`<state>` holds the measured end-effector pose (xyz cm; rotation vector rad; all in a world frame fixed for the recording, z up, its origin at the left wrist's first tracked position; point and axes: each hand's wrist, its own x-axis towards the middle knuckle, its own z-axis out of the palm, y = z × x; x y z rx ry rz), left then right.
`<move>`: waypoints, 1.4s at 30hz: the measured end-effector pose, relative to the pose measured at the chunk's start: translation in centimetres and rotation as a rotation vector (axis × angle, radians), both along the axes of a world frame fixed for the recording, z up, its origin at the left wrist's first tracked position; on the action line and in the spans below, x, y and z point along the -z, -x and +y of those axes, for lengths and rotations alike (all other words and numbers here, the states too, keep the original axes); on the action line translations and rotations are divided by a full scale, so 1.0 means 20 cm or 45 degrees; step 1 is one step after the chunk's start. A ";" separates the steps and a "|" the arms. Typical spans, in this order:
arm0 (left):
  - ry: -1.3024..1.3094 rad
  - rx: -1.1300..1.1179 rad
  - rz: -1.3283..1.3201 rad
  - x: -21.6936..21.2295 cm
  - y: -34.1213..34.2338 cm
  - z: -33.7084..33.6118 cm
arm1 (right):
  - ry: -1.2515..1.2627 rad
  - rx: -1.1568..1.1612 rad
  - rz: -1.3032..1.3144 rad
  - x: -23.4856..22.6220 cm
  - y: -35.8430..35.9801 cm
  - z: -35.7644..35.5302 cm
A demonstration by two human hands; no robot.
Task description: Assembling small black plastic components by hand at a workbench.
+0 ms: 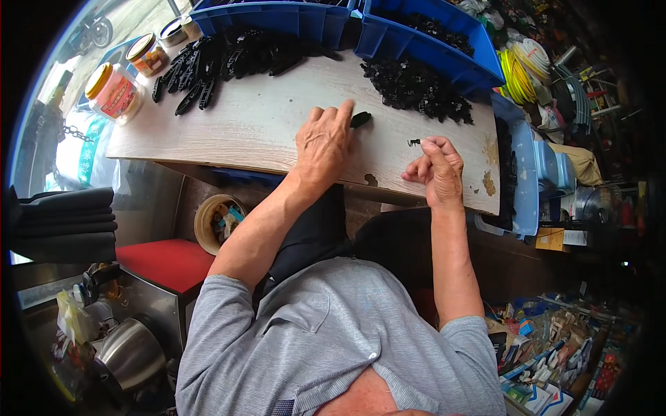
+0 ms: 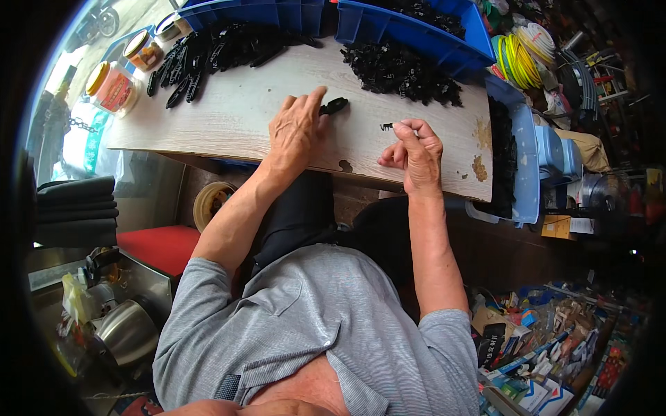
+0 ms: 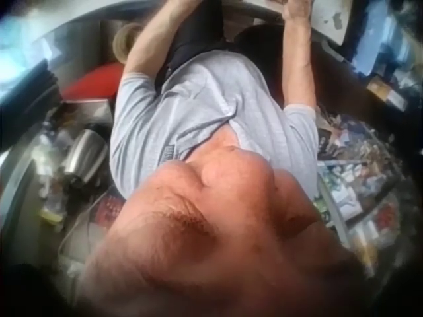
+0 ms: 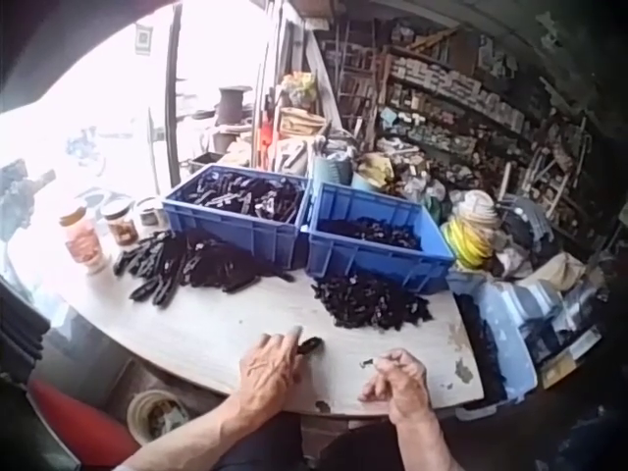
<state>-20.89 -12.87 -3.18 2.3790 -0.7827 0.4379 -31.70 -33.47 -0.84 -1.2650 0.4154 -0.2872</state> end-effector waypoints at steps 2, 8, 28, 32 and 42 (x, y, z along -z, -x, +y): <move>0.007 -0.024 -0.030 0.02 -0.01 0.02 | -0.018 -0.002 -0.014 0.00 -0.01 0.02; 0.434 0.205 0.125 0.02 0.07 -0.03 | -0.146 -0.041 -0.141 0.02 -0.03 0.07; 1.232 0.431 1.489 -0.10 0.18 -0.19 | -0.118 -0.047 -0.103 0.04 -0.03 0.10; 1.327 0.390 1.484 -0.10 0.17 -0.19 | 0.026 -0.046 -0.063 0.02 -0.04 0.10; 1.340 0.434 1.553 -0.09 0.19 -0.16 | 0.184 -0.104 0.023 -0.03 -0.02 0.15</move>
